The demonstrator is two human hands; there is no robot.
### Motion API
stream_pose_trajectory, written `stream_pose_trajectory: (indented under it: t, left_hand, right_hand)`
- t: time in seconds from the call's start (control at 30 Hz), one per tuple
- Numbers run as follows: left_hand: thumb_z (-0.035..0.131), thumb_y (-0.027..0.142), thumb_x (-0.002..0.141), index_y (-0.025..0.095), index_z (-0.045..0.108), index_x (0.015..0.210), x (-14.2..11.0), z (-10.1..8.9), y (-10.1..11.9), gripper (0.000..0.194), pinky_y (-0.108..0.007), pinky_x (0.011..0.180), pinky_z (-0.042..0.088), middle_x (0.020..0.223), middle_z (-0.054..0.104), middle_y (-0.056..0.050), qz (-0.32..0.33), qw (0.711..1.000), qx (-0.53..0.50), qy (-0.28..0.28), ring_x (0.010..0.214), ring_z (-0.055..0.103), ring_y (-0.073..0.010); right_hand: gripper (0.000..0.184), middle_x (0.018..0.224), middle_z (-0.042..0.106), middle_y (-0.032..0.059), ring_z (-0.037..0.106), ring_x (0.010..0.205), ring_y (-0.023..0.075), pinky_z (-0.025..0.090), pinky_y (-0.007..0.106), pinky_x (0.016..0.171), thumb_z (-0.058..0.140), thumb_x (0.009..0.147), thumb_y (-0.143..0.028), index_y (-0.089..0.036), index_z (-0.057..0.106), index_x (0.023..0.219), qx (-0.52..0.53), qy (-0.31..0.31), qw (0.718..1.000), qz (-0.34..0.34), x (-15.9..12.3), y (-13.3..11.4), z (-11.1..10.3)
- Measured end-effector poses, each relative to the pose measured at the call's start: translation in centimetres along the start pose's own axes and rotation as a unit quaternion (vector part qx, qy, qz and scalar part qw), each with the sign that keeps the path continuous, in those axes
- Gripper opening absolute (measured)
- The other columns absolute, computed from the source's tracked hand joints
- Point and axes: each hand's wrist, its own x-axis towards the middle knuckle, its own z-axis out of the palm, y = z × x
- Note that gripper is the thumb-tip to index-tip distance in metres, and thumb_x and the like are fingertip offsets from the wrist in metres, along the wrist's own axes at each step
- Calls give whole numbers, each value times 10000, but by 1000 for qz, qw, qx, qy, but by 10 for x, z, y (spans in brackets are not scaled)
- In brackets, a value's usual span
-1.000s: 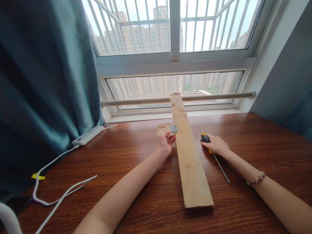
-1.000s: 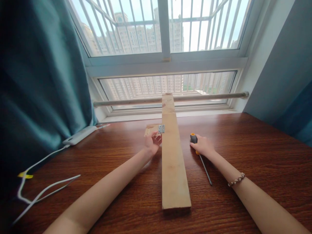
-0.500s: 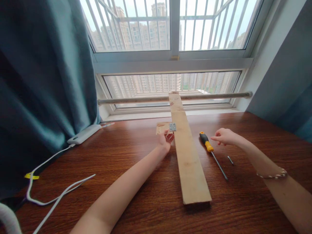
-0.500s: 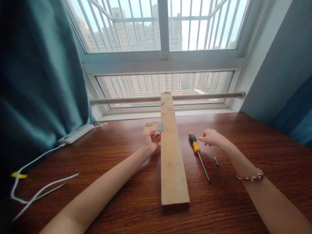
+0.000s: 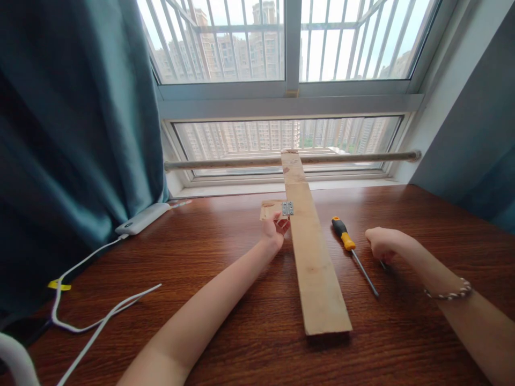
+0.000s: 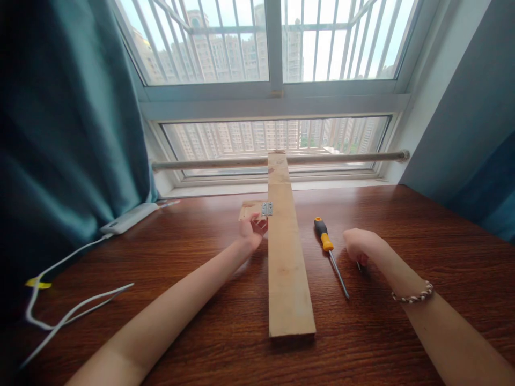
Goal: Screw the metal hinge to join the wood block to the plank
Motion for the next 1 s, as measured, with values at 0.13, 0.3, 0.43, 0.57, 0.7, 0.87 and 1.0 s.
stream_pose_trajectory:
  t: [0.13,0.3,0.43,0.57,0.7,0.87,1.0]
  left_hand:
    - [584,71,656,169,525,601,0,0,0,127,-225,507,451,597,584,-1,4,1000,-4,-6,494,535,-104]
    - [563,71,689,163,530,598,0,1,0,134,-231,517,452,621,595,-18,2,1000,-5,-4,509,543,-108]
    - [567,69,685,164,541,613,-1,1,1,123,-223,517,448,626,599,-19,3,1000,-3,-8,515,547,-108]
    - [579,71,665,167,533,609,0,-1,0,121,-219,510,447,617,600,-15,4,1000,-2,-9,510,543,-105]
    - [587,72,652,172,527,611,1,-1,0,123,-222,502,454,607,601,-9,10,1000,-5,-12,503,537,-106]
    - [576,53,662,167,533,604,0,0,0,134,-218,504,449,593,597,-1,13,1000,5,-13,491,532,-97]
    - [585,28,646,154,542,594,-2,1,0,144,-209,504,439,590,602,4,20,999,15,-20,488,538,-88]
  right_hand:
    - [201,449,591,77,666,563,283,497,305,455,598,519,-10,-184,498,523,28,-36,999,10,4,2,3]
    - [242,474,593,48,656,519,278,518,349,485,557,484,32,-189,485,553,24,-18,1000,0,0,0,6]
    - [254,477,589,38,649,519,270,512,356,511,552,466,40,-192,462,515,3,-1,1000,-24,4,2,6]
    - [198,476,592,27,650,549,257,487,336,534,583,487,-18,-196,503,527,-35,25,999,-23,13,4,8]
    - [181,718,679,80,676,735,288,444,317,552,611,527,-96,-200,548,662,-58,93,994,-7,21,5,6]
    - [111,853,672,95,645,831,277,360,289,547,599,620,-220,-206,518,696,-51,177,981,-56,22,11,-7]
    - [108,736,642,17,603,703,181,369,262,567,573,656,-222,-213,473,695,41,247,959,-135,19,11,-15]
